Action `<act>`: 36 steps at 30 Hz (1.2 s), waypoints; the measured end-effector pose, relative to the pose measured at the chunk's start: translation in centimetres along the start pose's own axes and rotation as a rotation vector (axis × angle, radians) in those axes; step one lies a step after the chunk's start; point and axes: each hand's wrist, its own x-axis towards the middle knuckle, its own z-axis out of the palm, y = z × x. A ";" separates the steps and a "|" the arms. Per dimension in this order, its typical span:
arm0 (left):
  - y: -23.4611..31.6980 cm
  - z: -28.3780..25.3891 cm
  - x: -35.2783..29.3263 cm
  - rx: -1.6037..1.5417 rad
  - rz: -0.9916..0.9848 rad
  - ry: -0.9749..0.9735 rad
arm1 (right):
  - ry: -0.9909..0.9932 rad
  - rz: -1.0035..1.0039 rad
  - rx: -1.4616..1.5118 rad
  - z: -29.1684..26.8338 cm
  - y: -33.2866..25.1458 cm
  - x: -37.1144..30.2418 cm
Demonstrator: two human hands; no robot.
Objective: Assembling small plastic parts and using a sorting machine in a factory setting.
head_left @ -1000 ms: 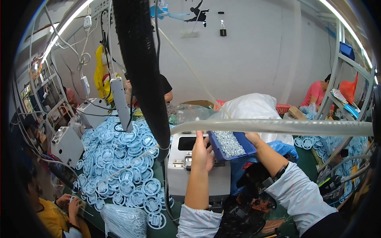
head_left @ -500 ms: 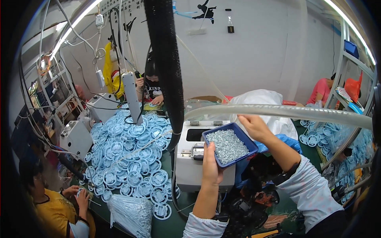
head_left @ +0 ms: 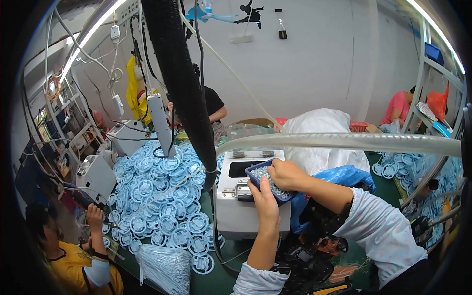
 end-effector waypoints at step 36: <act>3.7 -5.7 -5.0 -0.119 -0.079 0.061 | 0.021 0.210 1.893 -0.8 3.0 8.8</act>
